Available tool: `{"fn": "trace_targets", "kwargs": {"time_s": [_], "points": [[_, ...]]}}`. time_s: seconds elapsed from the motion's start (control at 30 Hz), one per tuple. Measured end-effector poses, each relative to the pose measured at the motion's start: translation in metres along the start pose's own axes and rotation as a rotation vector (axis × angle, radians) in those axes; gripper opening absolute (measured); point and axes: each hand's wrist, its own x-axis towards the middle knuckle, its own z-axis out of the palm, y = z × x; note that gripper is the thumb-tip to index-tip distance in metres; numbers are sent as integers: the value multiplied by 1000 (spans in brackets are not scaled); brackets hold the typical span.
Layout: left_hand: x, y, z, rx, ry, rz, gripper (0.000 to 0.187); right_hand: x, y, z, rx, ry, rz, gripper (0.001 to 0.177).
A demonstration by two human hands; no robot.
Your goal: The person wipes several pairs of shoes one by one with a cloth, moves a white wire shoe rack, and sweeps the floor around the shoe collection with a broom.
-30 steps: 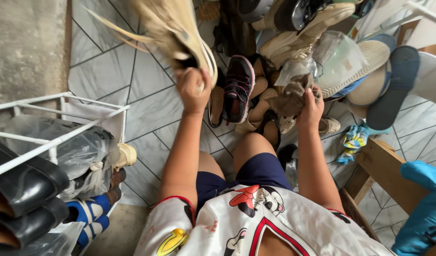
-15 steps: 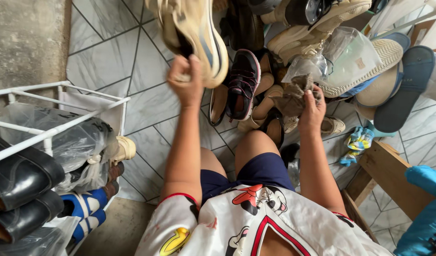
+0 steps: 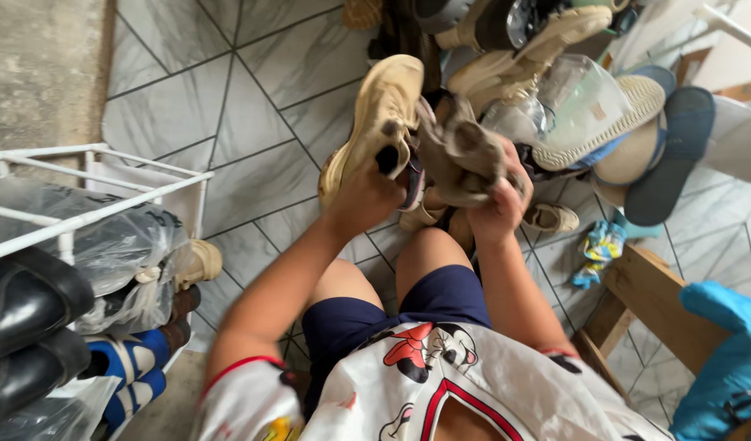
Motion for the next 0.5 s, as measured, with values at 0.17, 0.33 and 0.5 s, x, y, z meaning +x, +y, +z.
{"fn": "trace_targets", "kwargs": {"time_s": [0.17,0.33,0.5], "points": [[-1,26,-13,-199,-88,209,6,56,41,37,-890,-1023,-9,18],[-17,11,-23,24,-32,332,13,88,92,-51,-1081,-1017,58,30],[-51,29,-20,62,-106,450,14,92,118,-114,-776,-87,429,28]]}}
